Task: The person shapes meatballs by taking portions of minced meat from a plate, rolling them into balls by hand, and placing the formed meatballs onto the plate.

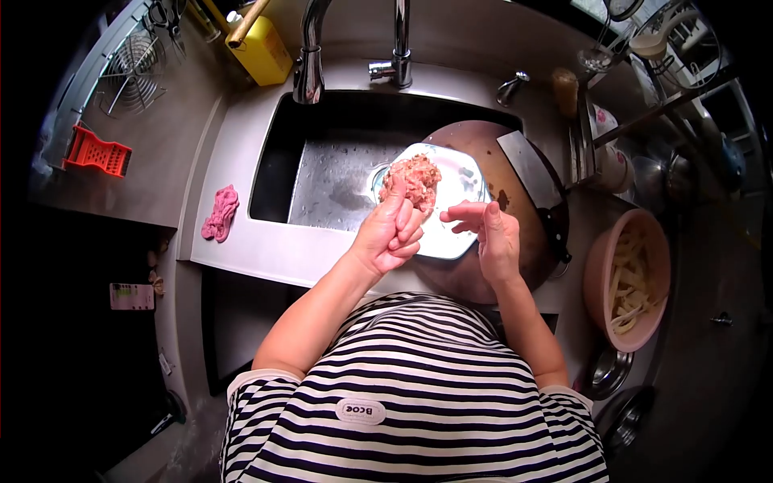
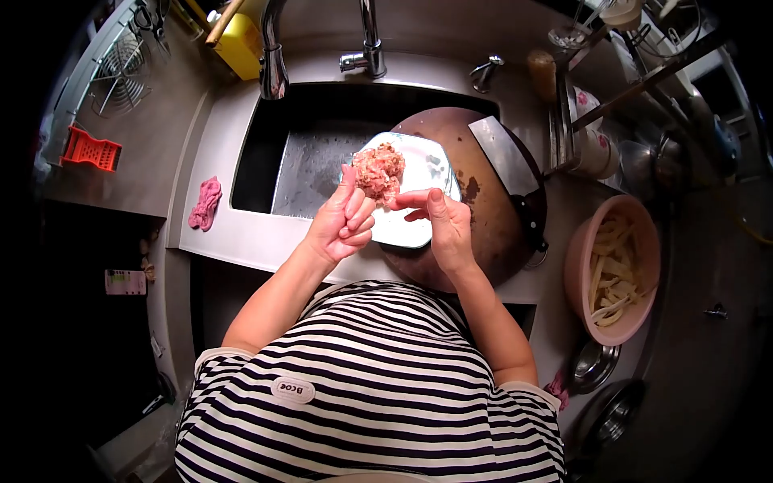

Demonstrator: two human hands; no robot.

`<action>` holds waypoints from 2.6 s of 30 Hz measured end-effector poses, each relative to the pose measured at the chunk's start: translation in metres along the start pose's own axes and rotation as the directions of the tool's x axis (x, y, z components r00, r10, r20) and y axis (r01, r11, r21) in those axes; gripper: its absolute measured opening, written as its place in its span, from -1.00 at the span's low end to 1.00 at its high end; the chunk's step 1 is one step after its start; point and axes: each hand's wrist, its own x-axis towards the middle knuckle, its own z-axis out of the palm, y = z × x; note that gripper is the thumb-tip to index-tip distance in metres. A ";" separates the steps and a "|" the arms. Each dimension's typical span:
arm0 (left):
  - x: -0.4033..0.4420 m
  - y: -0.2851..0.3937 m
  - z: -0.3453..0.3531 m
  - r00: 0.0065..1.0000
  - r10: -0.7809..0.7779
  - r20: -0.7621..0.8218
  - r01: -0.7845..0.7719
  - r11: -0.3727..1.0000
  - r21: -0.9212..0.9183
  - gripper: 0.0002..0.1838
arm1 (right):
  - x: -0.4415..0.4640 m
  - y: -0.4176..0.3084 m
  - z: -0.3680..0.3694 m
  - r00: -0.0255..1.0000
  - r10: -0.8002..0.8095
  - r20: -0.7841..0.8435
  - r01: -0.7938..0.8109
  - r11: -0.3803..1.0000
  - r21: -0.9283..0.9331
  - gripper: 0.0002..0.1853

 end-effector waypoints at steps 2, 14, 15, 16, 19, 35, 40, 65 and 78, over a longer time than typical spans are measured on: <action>0.000 0.000 0.010 0.998 0.009 -0.056 -0.008 1.000 0.026 -0.33 | -0.003 0.001 0.002 0.999 -0.001 -0.039 0.002 1.000 0.020 -0.36; 0.005 -0.016 0.025 0.994 -0.039 0.103 0.066 0.962 -0.266 0.00 | 0.013 0.011 0.018 0.863 -0.503 0.038 0.422 0.677 -0.603 -0.70; 0.004 -0.017 0.027 0.989 -0.030 0.143 0.071 0.955 -0.288 0.01 | 0.015 0.018 0.018 0.869 -0.494 0.037 0.401 0.658 -0.638 -0.70; 0.004 -0.018 0.029 0.983 -0.021 0.184 0.078 0.949 -0.306 0.02 | 0.019 0.025 0.015 0.838 -0.545 0.031 0.433 0.628 -0.646 -0.82; 0.005 -0.018 0.020 0.977 -0.151 0.152 0.166 0.982 -0.093 0.01 | 0.016 0.054 0.006 0.971 -0.125 -0.202 0.114 0.991 -0.064 -0.90; 0.039 -0.037 0.056 0.964 0.111 0.243 -0.173 0.953 0.250 -0.31 | 0.028 0.000 0.016 0.942 -0.323 -0.085 0.197 0.741 -0.642 -0.25; 0.047 -0.009 0.038 0.972 0.073 0.222 -0.106 0.985 0.139 -0.19 | -0.001 0.004 0.047 0.909 -0.411 0.070 0.348 0.655 -0.671 -0.18; 0.030 -0.025 0.054 0.946 -0.115 0.304 0.071 0.986 0.153 -0.13 | 0.016 -0.006 0.045 0.864 -0.427 0.268 0.495 0.615 -0.614 -0.16; 0.034 -0.038 0.036 0.839 0.037 0.542 0.043 0.990 -0.135 -0.29 | 0.033 -0.016 0.029 0.919 -0.353 0.175 0.376 0.654 -0.656 -0.15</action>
